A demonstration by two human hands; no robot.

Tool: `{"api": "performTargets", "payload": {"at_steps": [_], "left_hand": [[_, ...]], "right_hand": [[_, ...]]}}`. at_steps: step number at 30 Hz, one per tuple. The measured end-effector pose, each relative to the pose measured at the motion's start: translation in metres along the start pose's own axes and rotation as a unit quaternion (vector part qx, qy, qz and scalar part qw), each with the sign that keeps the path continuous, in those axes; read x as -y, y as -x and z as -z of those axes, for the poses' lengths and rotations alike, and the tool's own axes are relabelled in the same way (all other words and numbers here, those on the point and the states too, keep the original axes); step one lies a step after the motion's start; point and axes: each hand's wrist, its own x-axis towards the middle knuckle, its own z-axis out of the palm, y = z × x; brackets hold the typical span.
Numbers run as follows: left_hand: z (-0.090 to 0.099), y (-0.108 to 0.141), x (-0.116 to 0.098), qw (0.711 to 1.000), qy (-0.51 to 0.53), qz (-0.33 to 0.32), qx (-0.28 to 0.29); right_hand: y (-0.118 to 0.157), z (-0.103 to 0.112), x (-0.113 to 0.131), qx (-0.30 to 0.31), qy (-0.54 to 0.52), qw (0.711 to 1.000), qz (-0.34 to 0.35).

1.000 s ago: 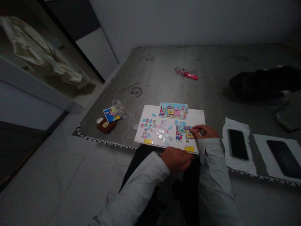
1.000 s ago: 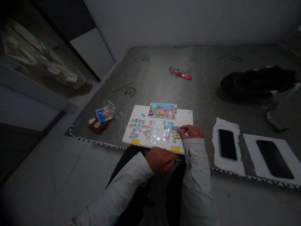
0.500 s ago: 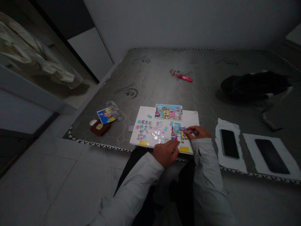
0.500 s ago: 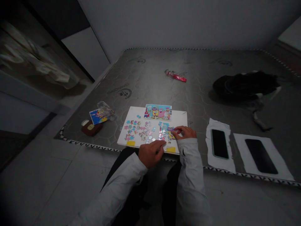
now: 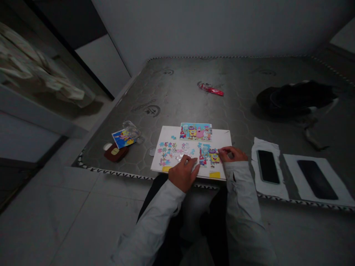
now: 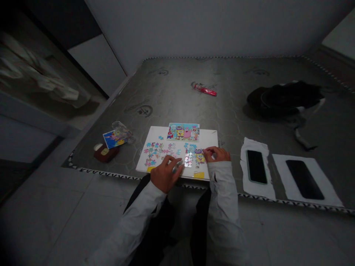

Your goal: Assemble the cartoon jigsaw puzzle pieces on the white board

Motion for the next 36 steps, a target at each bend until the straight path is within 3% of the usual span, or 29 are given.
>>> {"api": "performTargets", "payload": {"at_steps": [5, 11, 18, 36], "left_hand": [[0.002, -0.001, 0.010, 0.997, -0.023, 0.048, 0.048], [0.001, -0.003, 0.011, 0.995, -0.007, 0.057, 0.077], [0.003, -0.005, 0.008, 0.991, 0.004, 0.075, 0.107], [0.001, -0.008, 0.002, 0.990, -0.015, 0.086, 0.110]], "right_hand": [[0.003, 0.003, 0.004, -0.022, 0.006, 1.000, -0.011], [0.009, 0.009, 0.020, -0.028, 0.015, 0.999, -0.022], [0.009, 0.009, 0.021, -0.030, 0.009, 0.999, -0.032], [0.010, 0.008, 0.021, -0.033, 0.014, 0.999, -0.023]]}}
